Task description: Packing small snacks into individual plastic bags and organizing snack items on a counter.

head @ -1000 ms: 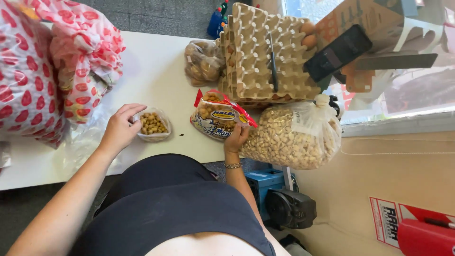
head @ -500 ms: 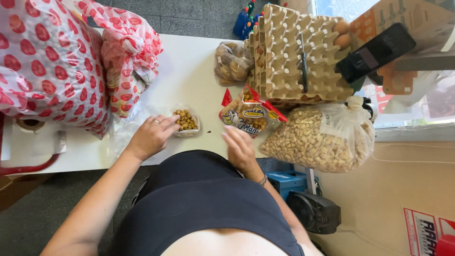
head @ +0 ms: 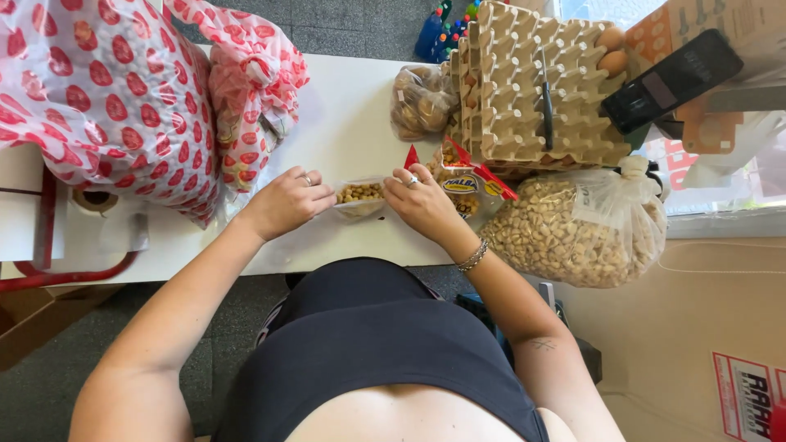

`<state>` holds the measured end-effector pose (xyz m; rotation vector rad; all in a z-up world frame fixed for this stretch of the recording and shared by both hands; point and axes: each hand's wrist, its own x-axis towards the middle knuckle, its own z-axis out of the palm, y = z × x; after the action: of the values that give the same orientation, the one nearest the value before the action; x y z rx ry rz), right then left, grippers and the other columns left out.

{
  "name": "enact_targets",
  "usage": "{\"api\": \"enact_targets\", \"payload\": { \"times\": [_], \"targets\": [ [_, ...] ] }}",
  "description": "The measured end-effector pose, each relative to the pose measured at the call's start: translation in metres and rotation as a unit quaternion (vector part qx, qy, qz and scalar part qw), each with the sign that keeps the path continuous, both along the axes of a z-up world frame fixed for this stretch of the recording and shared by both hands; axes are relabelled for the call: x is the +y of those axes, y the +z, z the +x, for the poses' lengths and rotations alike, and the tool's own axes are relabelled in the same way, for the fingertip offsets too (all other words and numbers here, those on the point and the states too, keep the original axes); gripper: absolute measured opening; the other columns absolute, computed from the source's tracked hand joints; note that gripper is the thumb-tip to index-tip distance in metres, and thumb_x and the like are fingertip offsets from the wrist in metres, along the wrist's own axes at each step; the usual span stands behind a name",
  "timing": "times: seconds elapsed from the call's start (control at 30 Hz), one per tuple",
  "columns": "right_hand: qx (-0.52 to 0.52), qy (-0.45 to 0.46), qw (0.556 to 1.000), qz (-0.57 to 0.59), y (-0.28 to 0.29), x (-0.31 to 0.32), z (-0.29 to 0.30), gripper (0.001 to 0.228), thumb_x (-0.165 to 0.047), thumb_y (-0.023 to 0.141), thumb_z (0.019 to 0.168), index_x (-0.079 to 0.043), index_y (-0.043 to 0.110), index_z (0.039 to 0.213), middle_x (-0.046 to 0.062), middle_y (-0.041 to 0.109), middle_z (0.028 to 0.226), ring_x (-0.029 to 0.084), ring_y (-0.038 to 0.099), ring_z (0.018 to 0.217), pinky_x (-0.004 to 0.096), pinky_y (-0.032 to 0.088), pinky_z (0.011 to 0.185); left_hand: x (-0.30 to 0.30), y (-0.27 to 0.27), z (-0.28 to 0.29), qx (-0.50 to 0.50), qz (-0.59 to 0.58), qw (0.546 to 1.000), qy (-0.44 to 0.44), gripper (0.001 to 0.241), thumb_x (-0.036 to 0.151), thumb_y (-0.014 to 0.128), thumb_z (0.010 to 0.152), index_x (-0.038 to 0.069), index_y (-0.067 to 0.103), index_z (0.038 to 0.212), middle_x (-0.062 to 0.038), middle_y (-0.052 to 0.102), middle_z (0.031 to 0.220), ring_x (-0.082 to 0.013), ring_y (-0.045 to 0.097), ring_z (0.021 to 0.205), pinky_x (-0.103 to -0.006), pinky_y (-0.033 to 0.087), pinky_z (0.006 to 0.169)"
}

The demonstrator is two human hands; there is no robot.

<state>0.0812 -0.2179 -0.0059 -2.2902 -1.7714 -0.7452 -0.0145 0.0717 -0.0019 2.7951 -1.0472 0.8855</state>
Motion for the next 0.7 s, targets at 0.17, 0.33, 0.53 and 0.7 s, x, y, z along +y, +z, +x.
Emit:
{"api": "enact_targets", "payload": {
  "times": [0.17,0.33,0.53,0.7],
  "targets": [
    [0.012,0.034,0.998,-0.048,-0.001,-0.010,0.000,0.013,-0.013,0.054,0.099,-0.013,0.057,0.086,0.004,0.053,0.082,0.025,0.054,0.092,0.042,0.045,0.094,-0.015,-0.014,-0.003,0.034,-0.004,0.998,-0.048,0.016,0.018,0.057,0.100,0.021,0.061,0.084,0.004,0.059,0.082,-0.0173,0.058,0.085,-0.0296,0.046,0.077],
    [0.042,0.018,0.997,-0.061,-0.008,-0.023,-0.007,0.017,-0.027,0.056,0.101,-0.015,0.055,0.089,0.003,0.052,0.091,0.024,0.054,0.095,0.039,0.043,0.092,-0.012,-0.025,-0.015,0.152,-0.063,0.986,-0.037,0.012,0.030,0.065,0.095,0.018,0.063,0.096,0.003,0.063,0.099,-0.0182,0.061,0.090,-0.0315,0.049,0.080],
    [0.164,-0.019,0.980,-0.114,-0.047,-0.024,-0.037,0.034,-0.040,0.076,0.084,-0.017,0.054,0.095,0.000,0.054,0.099,0.023,0.058,0.095,0.039,0.045,0.083,-0.033,-0.129,-0.029,0.140,0.045,0.977,0.151,0.039,0.034,0.067,0.081,0.018,0.054,0.114,0.003,0.057,0.086,-0.0175,0.063,0.069,-0.0366,0.047,0.070],
    [0.085,-0.095,0.986,-0.108,-0.085,-0.009,-0.060,0.026,-0.033,0.070,0.089,-0.016,0.052,0.096,0.002,0.056,0.089,0.023,0.064,0.077,0.038,0.048,0.072,-0.061,-0.163,-0.033,0.242,0.000,0.926,0.289,0.027,0.041,0.051,0.089,0.019,0.061,0.076,0.003,0.055,0.066,-0.0243,0.065,0.055,-0.0445,0.042,0.056]
  ]
}}
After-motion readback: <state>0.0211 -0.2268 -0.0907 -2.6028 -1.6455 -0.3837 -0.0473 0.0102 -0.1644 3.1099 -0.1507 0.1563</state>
